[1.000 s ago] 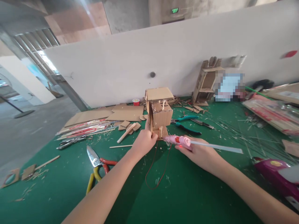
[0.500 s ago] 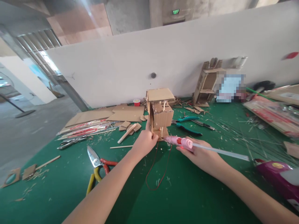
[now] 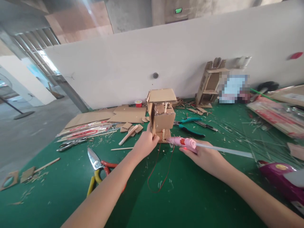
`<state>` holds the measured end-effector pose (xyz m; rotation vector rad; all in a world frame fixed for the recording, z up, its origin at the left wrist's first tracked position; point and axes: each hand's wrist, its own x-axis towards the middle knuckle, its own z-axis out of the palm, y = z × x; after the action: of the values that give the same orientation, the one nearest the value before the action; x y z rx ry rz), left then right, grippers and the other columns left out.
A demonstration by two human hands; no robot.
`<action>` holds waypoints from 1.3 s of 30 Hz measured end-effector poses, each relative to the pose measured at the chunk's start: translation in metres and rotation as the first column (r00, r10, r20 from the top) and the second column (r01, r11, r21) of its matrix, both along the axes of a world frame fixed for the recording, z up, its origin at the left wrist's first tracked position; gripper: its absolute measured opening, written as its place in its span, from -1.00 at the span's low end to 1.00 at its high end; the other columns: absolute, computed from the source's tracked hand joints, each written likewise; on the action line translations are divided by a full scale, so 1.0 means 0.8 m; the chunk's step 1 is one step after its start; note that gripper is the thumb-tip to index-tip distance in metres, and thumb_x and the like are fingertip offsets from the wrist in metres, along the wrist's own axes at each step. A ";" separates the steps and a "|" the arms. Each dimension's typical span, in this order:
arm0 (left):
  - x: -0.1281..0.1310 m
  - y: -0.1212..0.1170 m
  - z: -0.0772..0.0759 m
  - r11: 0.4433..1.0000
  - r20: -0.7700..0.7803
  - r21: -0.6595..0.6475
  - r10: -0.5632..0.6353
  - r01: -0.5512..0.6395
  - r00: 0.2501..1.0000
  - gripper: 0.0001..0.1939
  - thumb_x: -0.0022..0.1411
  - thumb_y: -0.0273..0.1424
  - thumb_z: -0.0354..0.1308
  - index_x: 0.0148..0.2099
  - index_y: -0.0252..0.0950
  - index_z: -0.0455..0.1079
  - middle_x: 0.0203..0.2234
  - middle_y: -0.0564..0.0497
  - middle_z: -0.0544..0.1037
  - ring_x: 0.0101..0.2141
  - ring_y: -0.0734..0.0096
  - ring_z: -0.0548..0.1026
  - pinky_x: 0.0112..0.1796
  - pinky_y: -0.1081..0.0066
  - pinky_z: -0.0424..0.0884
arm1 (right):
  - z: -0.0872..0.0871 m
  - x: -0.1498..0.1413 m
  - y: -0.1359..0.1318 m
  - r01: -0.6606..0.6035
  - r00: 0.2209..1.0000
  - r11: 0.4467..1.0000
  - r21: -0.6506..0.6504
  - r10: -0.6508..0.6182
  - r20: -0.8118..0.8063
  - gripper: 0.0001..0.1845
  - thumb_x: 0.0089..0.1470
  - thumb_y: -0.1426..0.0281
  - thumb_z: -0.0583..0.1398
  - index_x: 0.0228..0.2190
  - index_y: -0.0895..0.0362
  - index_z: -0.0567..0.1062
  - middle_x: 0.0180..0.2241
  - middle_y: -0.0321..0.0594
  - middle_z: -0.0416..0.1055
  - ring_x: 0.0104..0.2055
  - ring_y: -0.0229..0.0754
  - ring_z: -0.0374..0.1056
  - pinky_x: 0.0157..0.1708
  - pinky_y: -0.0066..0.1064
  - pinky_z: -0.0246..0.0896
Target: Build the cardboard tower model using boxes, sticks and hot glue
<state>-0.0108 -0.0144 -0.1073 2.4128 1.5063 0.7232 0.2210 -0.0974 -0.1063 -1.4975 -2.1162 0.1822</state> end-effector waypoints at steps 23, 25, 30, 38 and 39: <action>-0.003 0.007 -0.005 0.999 0.093 0.010 -0.050 0.049 0.994 -0.89 0.18 -0.45 -0.03 -0.25 -0.31 0.29 -0.59 0.11 0.34 -0.54 0.44 0.32 -0.50 0.46 0.14 | -0.001 0.002 0.003 0.057 0.998 0.995 -0.086 -0.056 0.010 -0.62 0.18 0.11 0.03 -0.47 0.11 0.42 -0.51 -0.23 0.47 -0.50 -0.19 0.35 -0.49 -0.40 0.15; -0.003 0.008 -0.005 0.998 0.095 0.024 -0.053 0.051 0.994 -0.92 0.18 -0.45 -0.03 -0.28 -0.30 0.28 -0.60 0.12 0.32 -0.55 0.45 0.31 -0.50 0.46 0.12 | -0.002 0.001 0.002 0.083 0.996 0.988 -0.132 -0.087 -0.023 -0.59 0.18 0.08 0.02 -0.46 0.10 0.42 -0.53 -0.25 0.45 -0.51 -0.20 0.34 -0.49 -0.40 0.15; -0.004 0.008 -0.003 0.998 0.091 0.026 -0.057 0.055 0.994 -0.88 0.24 -0.40 -0.05 -0.34 -0.28 0.26 -0.64 0.14 0.27 -0.59 0.49 0.25 -0.48 0.45 0.12 | -0.004 0.003 0.006 0.130 0.991 0.977 -0.171 -0.134 -0.009 -0.53 0.13 0.01 0.03 -0.60 0.09 0.28 -0.66 -0.32 0.29 -0.61 -0.26 0.19 -0.59 -0.41 0.03; -0.004 0.008 -0.001 0.997 0.088 0.019 -0.076 0.075 0.993 -0.83 0.27 -0.38 -0.08 -0.38 -0.27 0.23 -0.64 0.14 0.26 -0.59 0.50 0.23 -0.47 0.45 0.12 | -0.001 0.002 0.009 0.111 0.993 0.982 -0.151 -0.115 -0.014 -0.55 0.13 0.07 0.05 -0.63 0.08 0.19 -0.68 -0.35 0.22 -0.63 -0.30 0.11 -0.61 -0.43 -0.03; -0.004 0.008 -0.002 0.997 0.087 0.020 -0.076 0.075 0.993 -0.82 0.27 -0.38 -0.08 -0.38 -0.27 0.23 -0.64 0.15 0.26 -0.59 0.50 0.23 -0.47 0.45 0.12 | -0.001 0.002 0.009 0.109 0.993 0.983 -0.151 -0.114 -0.023 -0.55 0.13 0.06 0.05 -0.63 0.08 0.19 -0.68 -0.35 0.22 -0.63 -0.30 0.11 -0.61 -0.43 -0.02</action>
<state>-0.0140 -0.0079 -0.1090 2.4016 1.3735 0.8177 0.2223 -0.0906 -0.1074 -1.6831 -2.0253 0.3276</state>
